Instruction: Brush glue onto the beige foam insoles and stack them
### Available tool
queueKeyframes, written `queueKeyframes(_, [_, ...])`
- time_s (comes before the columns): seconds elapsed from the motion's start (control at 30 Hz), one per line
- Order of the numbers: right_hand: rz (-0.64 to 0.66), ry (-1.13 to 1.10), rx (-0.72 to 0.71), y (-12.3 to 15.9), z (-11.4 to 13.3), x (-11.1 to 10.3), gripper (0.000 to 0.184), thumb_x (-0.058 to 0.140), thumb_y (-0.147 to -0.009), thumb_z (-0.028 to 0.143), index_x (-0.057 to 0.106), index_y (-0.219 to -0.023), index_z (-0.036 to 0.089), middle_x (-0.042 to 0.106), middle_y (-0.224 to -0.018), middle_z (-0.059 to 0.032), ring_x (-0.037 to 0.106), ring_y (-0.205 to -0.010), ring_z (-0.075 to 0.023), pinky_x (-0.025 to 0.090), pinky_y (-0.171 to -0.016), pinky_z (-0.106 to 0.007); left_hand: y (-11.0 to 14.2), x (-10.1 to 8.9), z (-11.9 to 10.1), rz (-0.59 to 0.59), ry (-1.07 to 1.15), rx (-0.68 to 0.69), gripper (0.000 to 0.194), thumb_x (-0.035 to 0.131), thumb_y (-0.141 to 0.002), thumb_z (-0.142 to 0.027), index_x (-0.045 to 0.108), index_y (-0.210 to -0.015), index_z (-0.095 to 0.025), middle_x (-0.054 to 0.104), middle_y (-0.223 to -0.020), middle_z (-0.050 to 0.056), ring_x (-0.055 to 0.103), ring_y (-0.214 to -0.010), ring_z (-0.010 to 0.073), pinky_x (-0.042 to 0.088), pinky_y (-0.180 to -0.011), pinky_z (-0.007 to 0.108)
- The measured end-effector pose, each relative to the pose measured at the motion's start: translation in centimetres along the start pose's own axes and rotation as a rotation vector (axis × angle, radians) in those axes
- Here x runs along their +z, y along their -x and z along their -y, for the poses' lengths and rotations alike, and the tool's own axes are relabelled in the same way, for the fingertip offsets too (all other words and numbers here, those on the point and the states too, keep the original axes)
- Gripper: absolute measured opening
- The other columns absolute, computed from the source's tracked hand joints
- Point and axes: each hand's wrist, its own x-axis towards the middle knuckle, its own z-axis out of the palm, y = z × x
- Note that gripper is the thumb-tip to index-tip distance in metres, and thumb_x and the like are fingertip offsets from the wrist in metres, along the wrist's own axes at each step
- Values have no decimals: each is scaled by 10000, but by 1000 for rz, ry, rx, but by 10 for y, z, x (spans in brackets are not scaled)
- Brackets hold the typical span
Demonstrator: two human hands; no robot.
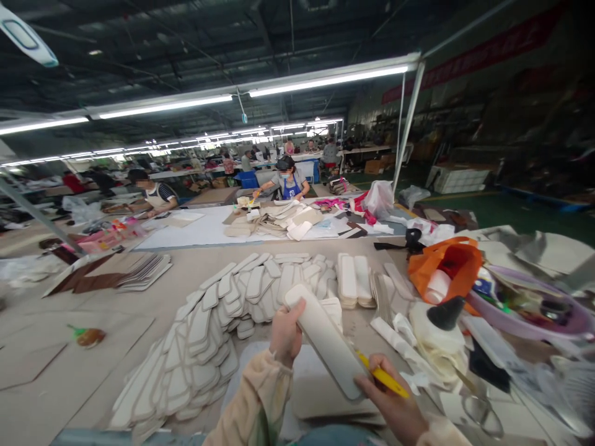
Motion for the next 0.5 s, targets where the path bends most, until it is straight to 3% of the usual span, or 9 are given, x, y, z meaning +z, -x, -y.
queueKeyframes(0.27, [5, 122, -43, -2, 0, 2, 383, 704, -663, 486, 414, -771, 261, 390, -589, 81, 401, -541, -149, 331, -512, -251, -4, -6, -11, 8, 53, 56, 343, 785, -641, -331, 688, -880, -106, 725, -796, 83, 674, -872, 230, 518, -767, 304])
queueKeyframes(0.5, [34, 191, -16, -3, -8, 8, 393, 692, -661, 520, 431, -805, 263, 394, -576, 88, 402, -542, -146, 338, -511, -242, -5, -24, -14, -90, 147, 44, 338, 765, -663, -356, 673, -898, -131, 710, -842, 65, 654, -889, 206, 506, -804, 297])
